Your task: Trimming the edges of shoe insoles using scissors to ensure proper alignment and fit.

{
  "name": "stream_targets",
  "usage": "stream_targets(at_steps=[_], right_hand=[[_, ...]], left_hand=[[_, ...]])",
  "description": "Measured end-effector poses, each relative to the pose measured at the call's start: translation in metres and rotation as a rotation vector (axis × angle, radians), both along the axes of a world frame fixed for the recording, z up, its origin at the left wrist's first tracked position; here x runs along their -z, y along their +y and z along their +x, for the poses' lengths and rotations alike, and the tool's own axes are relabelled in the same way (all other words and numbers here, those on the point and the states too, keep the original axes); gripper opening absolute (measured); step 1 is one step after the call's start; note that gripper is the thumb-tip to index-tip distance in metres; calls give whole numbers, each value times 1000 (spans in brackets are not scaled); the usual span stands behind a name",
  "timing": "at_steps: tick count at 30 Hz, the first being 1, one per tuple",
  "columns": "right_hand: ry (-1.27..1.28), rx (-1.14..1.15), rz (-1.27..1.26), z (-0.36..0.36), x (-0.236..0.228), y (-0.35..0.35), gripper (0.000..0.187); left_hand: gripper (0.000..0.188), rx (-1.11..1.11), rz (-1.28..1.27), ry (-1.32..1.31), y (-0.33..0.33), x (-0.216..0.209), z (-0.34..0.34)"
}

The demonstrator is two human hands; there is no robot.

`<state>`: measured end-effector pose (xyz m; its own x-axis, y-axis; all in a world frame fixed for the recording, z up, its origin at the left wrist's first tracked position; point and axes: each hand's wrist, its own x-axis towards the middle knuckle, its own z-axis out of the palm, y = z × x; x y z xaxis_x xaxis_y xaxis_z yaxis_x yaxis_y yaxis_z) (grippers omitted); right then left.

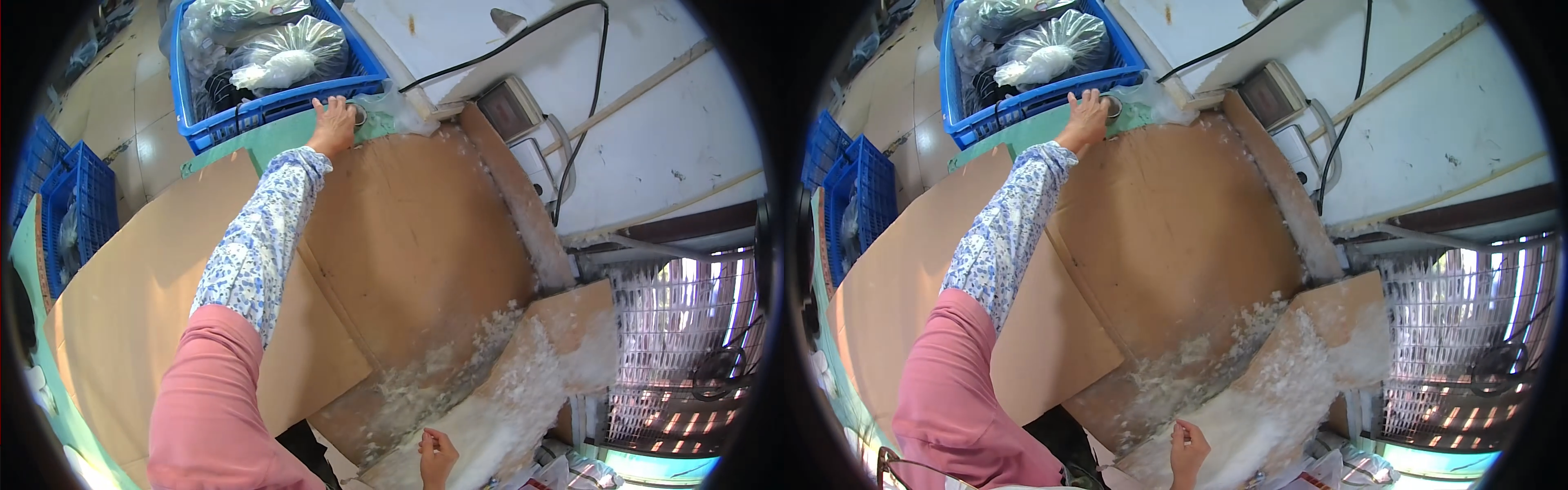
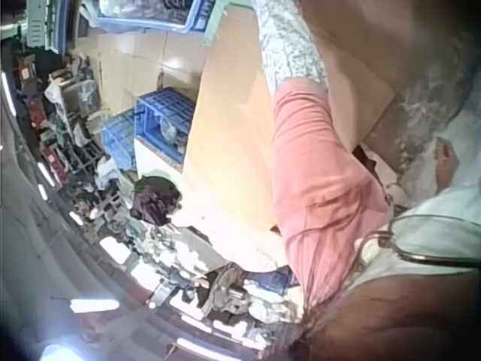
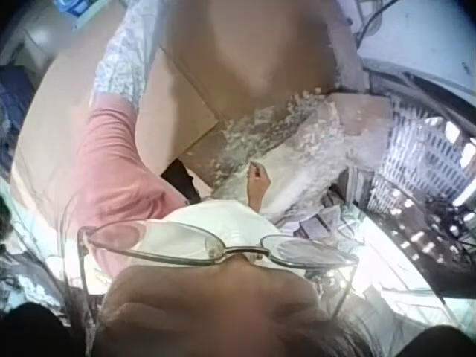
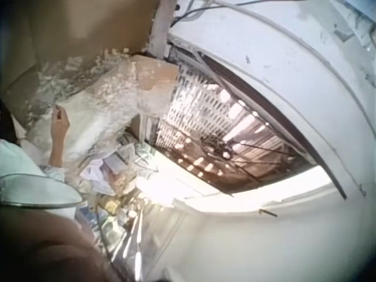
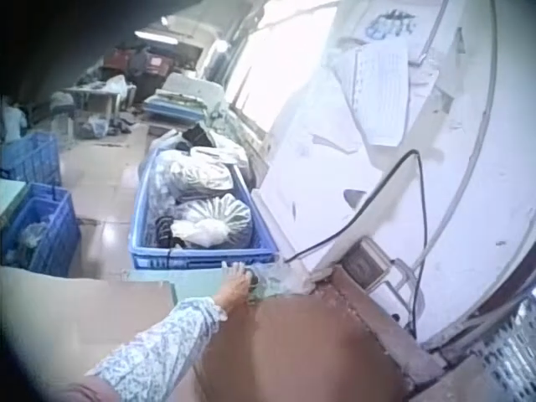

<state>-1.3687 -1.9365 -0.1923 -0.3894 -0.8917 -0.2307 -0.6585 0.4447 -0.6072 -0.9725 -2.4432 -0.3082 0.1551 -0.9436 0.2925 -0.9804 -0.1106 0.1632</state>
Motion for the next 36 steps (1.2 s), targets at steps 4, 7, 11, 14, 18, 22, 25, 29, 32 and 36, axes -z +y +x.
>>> stream_targets(at_steps=[4,7,11,14,18,22,25,29,32,36], right_hand=[[8,0,-51,-15,7,15,12],[-40,-81,-61,-21,18,19,14],[-53,-259,-126,-20,20,18,14],[-194,-334,-195,-13,14,18,15],[-367,-473,-361,25,-11,23,17],[-542,-779,-340,85,-47,63,15],[-733,-952,-197,118,-43,119,12],[-817,-1208,-69,177,-36,204,10],[-856,-1414,-10,222,-25,294,10],[-791,-1640,148,256,-35,409,10]], left_hand=[[13,99,-259,506,20,-39,-13],[6,324,-160,1667,71,-52,4],[24,373,-183,2190,189,-90,-17],[23,379,-207,2375,303,-114,-41],[19,516,-113,2499,462,-147,-73],[19,257,-260,2319,608,-184,-76],[29,266,-418,2302,711,-184,-70],[32,140,-698,2178,843,-189,-69],[24,-17,-860,2061,967,-191,-63],[26,-231,-1103,1979,1123,-213,-88]])
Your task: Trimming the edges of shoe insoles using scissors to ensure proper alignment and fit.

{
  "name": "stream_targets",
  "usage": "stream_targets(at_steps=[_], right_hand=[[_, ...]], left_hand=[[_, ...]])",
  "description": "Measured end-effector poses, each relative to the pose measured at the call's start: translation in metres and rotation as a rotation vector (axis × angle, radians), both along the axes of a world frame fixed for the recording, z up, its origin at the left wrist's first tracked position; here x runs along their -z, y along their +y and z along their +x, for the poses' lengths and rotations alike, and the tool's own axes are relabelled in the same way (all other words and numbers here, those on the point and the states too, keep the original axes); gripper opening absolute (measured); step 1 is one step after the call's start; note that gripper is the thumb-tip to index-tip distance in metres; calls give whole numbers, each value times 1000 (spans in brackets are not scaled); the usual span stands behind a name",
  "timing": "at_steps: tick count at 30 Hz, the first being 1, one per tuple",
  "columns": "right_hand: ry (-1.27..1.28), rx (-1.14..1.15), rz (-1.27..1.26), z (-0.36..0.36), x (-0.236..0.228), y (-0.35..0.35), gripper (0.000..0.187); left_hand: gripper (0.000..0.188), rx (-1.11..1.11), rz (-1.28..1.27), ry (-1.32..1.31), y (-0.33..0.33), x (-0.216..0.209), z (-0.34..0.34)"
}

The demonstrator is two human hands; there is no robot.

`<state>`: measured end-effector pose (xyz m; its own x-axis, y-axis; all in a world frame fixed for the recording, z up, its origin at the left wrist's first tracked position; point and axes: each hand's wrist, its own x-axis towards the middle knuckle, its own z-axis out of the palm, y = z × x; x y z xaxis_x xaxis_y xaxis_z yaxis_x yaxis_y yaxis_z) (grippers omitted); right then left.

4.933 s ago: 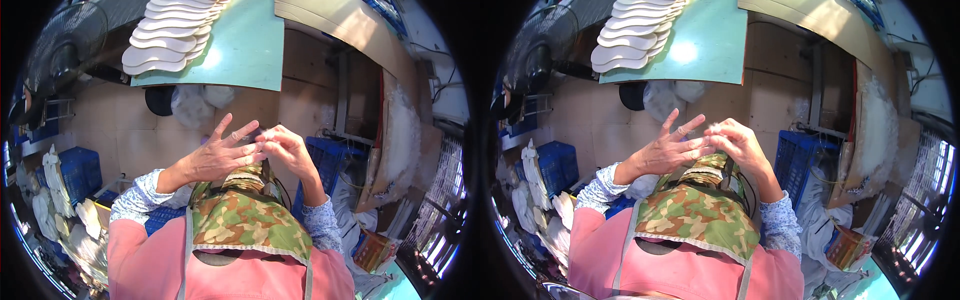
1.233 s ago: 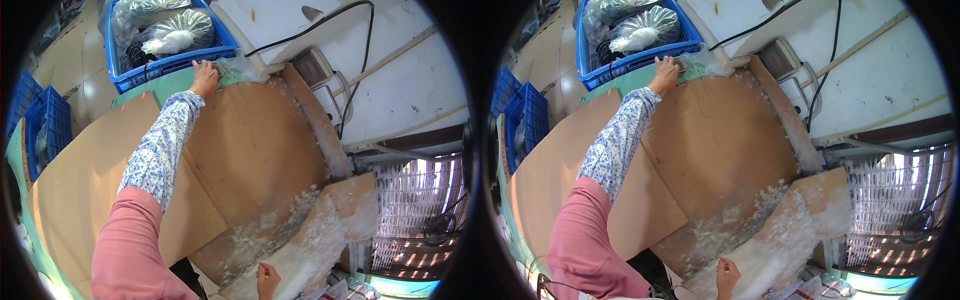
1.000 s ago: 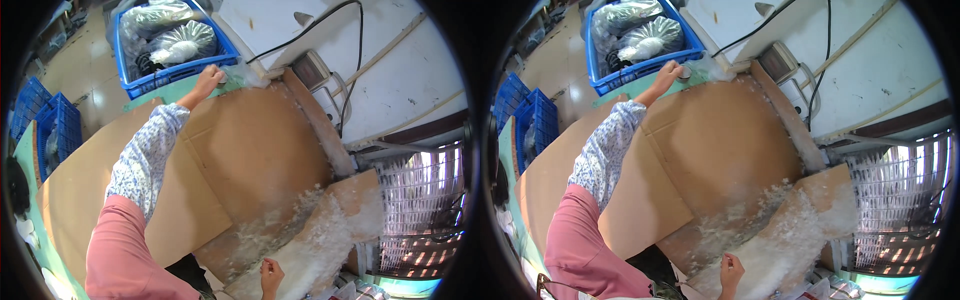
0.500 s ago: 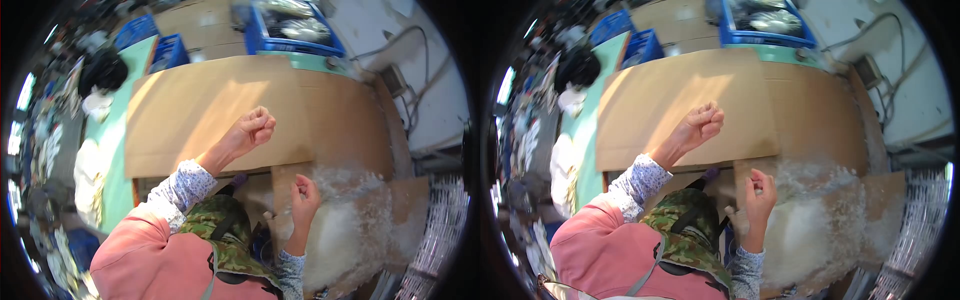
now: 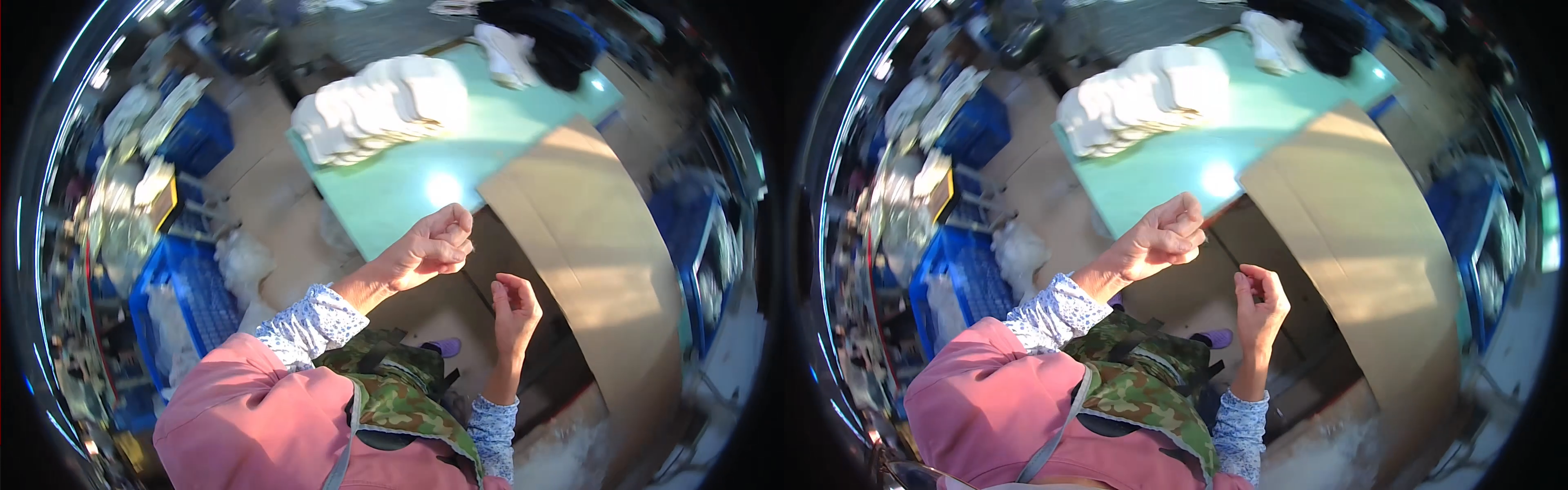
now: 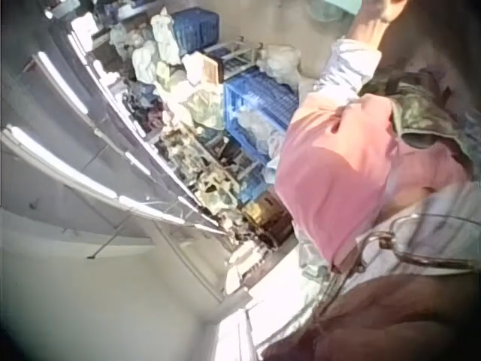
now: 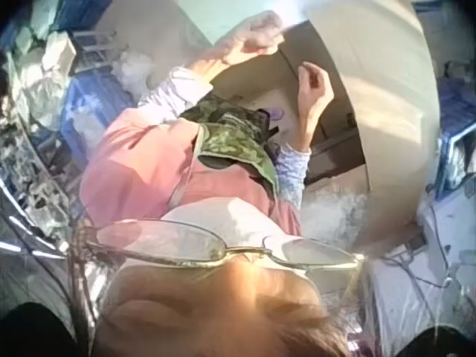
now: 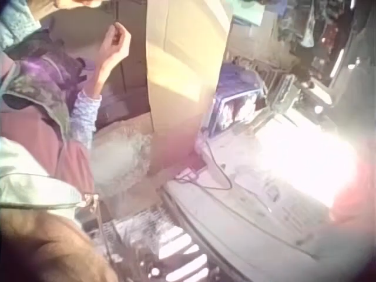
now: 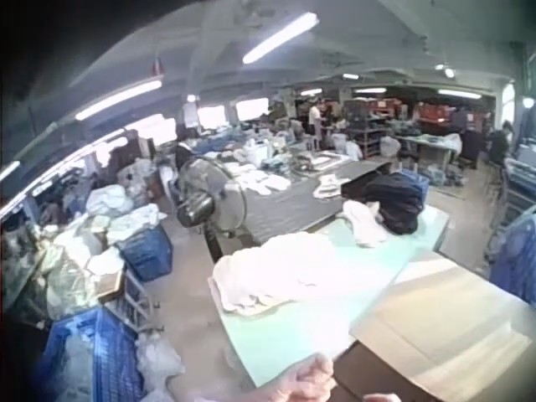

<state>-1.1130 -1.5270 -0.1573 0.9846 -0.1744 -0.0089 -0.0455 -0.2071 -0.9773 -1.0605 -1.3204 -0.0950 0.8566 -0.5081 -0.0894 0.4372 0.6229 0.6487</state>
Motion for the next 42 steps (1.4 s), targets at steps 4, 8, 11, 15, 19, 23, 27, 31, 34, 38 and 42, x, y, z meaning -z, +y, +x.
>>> stream_targets(at_steps=[4,8,11,15,19,23,27,31,34,38,42], right_hand=[[-29,-271,0,35,0,181,11],[-57,-530,105,36,0,363,13],[-36,-739,116,40,2,464,8],[143,-879,126,58,-32,558,17],[-13,-992,318,83,-31,641,25],[23,-1072,307,118,-27,706,20],[96,-1213,348,151,-18,770,16],[119,-1263,332,182,-16,833,15],[172,-1306,417,210,-2,891,15],[265,-1268,421,249,-2,984,15],[278,-1195,423,295,-7,1088,17]], left_hand=[[29,-262,-23,-73,187,26,-29],[11,-532,46,-89,341,39,-58],[15,-615,46,-17,433,35,-80],[26,-779,164,54,521,32,-99],[16,-1165,858,-261,563,32,-68],[22,-1223,1347,-562,624,29,-49],[22,-1233,1299,-286,672,16,-29],[24,-1330,1347,-386,733,26,-5],[17,-1317,916,-164,799,61,9],[23,-1325,1007,-296,899,60,56],[13,-1271,1482,-467,1002,44,112]])
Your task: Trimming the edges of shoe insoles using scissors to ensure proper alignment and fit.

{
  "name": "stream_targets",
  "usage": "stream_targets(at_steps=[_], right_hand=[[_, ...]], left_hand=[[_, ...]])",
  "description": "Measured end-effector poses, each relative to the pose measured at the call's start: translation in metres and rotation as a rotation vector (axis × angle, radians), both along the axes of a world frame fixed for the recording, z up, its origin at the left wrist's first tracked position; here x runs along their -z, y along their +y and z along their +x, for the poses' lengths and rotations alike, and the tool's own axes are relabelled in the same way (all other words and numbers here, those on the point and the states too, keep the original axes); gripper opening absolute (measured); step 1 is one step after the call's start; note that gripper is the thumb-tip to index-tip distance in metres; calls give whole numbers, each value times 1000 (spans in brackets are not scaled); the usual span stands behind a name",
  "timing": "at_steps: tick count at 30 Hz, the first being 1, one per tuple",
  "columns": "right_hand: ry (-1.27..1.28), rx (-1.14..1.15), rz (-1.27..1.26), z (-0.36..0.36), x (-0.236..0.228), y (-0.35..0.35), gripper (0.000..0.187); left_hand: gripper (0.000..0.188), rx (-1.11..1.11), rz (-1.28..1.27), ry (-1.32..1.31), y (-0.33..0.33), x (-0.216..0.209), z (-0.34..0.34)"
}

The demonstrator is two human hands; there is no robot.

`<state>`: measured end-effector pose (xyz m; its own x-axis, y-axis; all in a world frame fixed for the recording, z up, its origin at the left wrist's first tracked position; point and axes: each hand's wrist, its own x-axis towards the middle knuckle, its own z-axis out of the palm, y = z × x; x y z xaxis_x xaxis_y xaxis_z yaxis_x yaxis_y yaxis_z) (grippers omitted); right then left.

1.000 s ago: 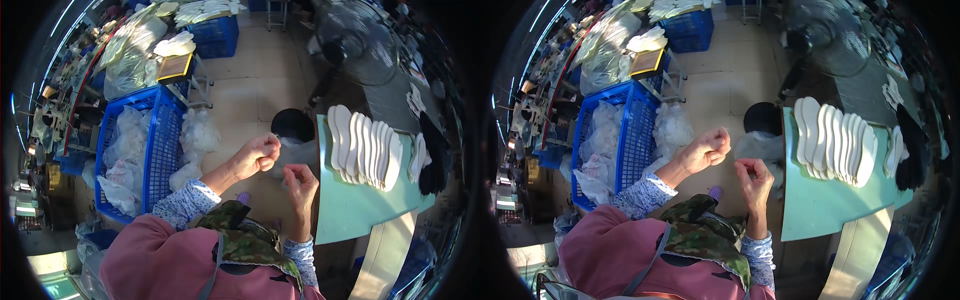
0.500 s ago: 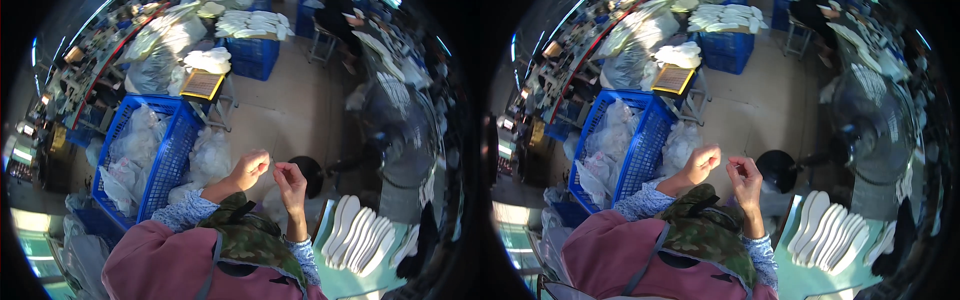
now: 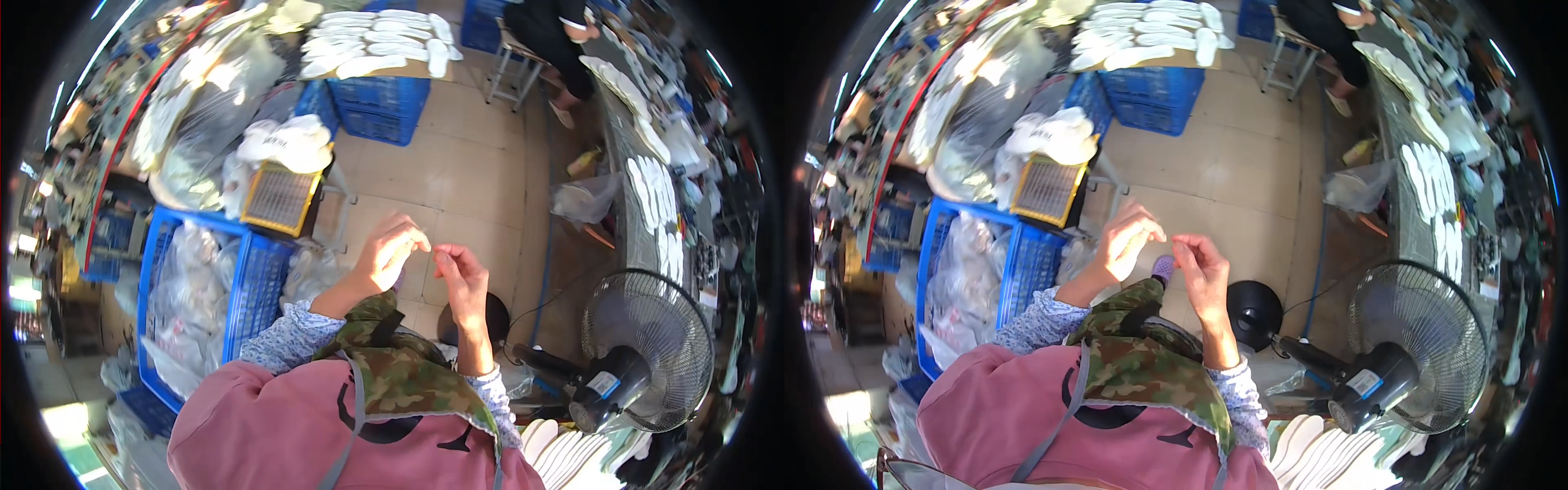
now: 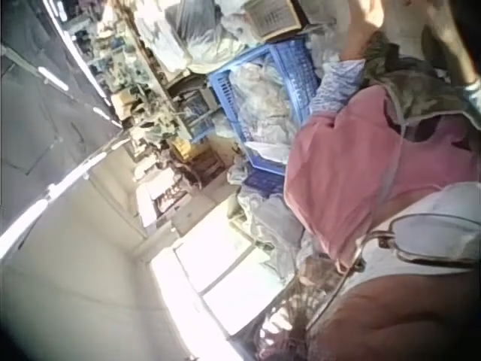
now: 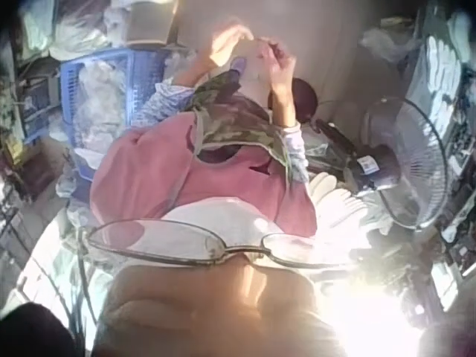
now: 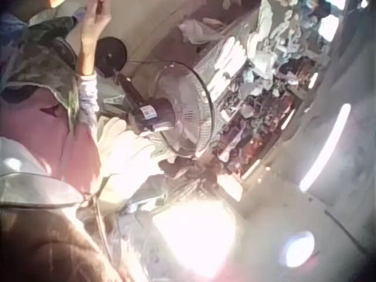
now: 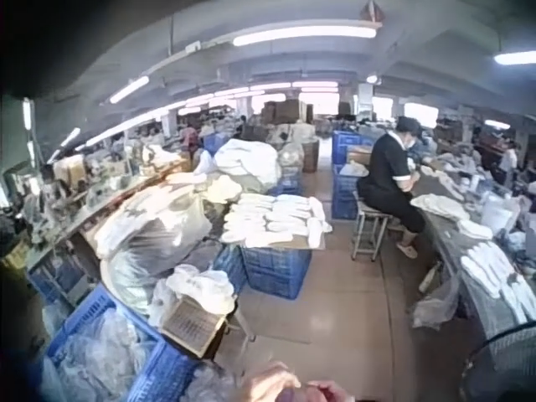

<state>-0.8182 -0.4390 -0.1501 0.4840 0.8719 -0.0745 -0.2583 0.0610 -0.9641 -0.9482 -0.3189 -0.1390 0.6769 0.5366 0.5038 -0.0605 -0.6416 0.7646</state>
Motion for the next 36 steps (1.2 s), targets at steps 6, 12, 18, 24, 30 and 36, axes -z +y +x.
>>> stream_targets(at_steps=[6,12,18,24,30,36], right_hand=[[-38,172,98,77,-22,112,26],[-380,321,127,170,-17,192,14],[-451,357,-78,302,-22,237,11],[-719,611,-325,443,42,256,10],[-548,654,-450,529,48,259,13],[-598,906,-279,600,27,293,19]], left_hand=[[8,106,213,0,119,-14,97],[7,268,-106,54,184,11,193],[20,184,-776,-75,233,-13,338],[29,426,-505,-153,306,-5,455],[10,720,-799,469,330,24,580],[12,909,-399,336,344,45,708]])
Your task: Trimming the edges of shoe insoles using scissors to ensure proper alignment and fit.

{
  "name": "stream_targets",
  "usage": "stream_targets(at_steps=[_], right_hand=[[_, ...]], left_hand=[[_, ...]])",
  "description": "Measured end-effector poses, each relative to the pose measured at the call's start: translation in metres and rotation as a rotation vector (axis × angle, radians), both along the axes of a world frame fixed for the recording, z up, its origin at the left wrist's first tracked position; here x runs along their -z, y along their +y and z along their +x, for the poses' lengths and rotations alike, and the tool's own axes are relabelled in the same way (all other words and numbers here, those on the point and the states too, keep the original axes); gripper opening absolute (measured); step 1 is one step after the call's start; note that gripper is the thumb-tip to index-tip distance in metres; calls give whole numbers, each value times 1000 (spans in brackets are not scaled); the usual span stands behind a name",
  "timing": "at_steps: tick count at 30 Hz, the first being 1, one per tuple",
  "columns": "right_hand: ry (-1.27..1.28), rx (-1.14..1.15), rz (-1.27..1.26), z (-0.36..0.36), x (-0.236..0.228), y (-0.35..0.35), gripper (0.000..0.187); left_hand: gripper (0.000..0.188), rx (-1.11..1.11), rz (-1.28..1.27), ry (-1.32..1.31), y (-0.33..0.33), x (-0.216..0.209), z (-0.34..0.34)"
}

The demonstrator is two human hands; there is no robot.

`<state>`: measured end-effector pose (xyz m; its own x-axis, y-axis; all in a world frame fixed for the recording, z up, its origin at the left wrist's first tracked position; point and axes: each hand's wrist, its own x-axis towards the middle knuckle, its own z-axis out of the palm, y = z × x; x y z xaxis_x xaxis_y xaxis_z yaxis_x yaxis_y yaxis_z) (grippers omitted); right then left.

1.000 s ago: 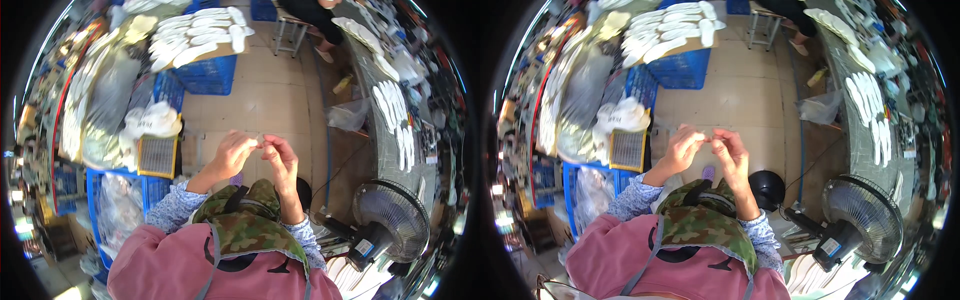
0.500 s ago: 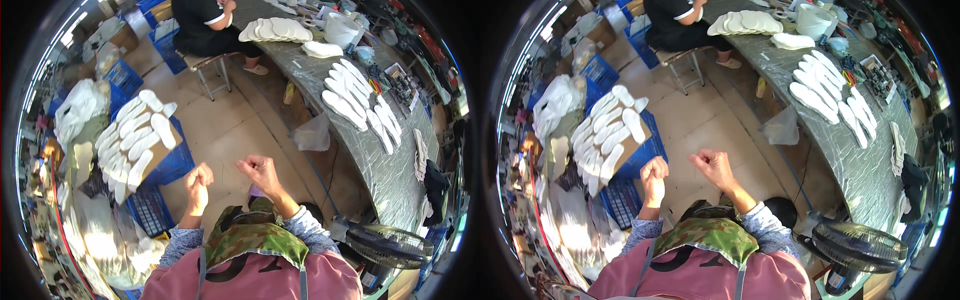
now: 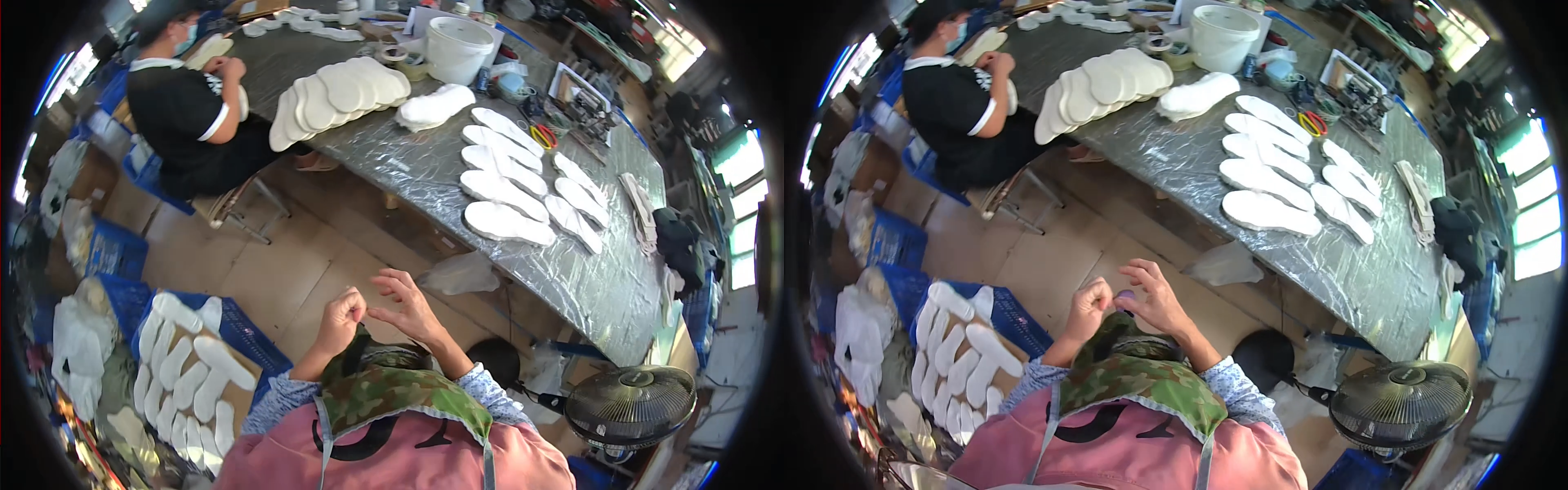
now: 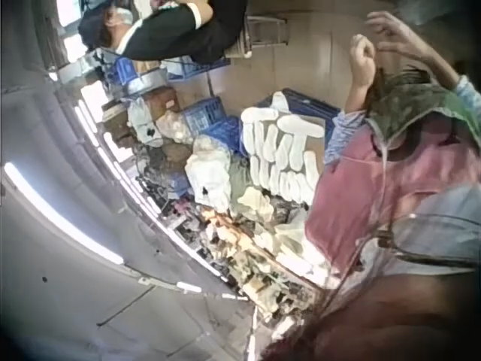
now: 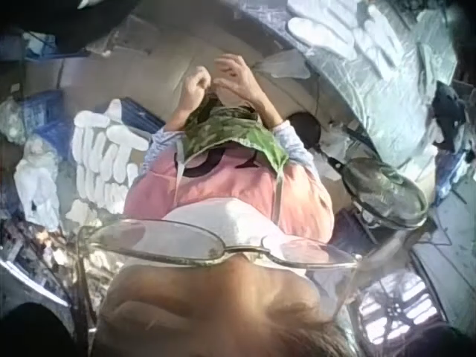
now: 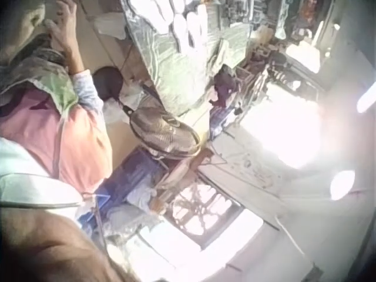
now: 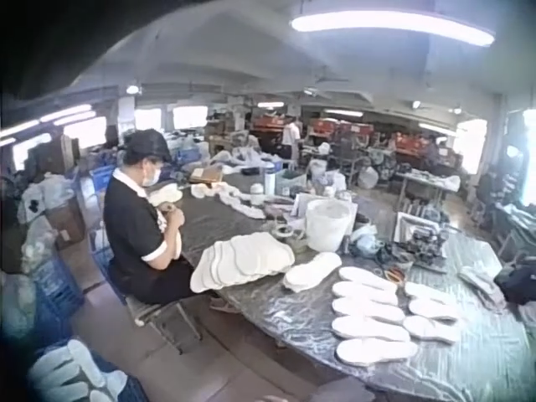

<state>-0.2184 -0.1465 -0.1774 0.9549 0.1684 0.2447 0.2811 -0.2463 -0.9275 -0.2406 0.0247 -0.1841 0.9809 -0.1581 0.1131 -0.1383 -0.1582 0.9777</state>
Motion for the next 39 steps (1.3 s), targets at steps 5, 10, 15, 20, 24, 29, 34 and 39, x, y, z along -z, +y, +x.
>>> stream_targets(at_steps=[5,10,15,20,24,29,34,39], right_hand=[[297,155,195,50,-7,-3,10],[494,318,183,77,-6,-41,9],[319,271,227,103,9,-91,14],[535,310,135,137,11,-147,14],[445,304,-63,156,24,-189,11],[551,483,-135,145,38,-221,7],[448,1018,-364,124,52,-255,32],[471,1391,-281,103,94,-328,40]], left_hand=[[21,266,-40,41,-5,-1,94],[6,506,-46,341,-43,-10,158],[17,403,-128,147,-102,23,184],[13,254,-177,245,-145,17,208],[13,150,-72,168,-150,24,232],[7,137,-118,459,-145,48,267],[6,313,-83,561,-143,68,313],[19,555,-4,742,-165,80,330]])
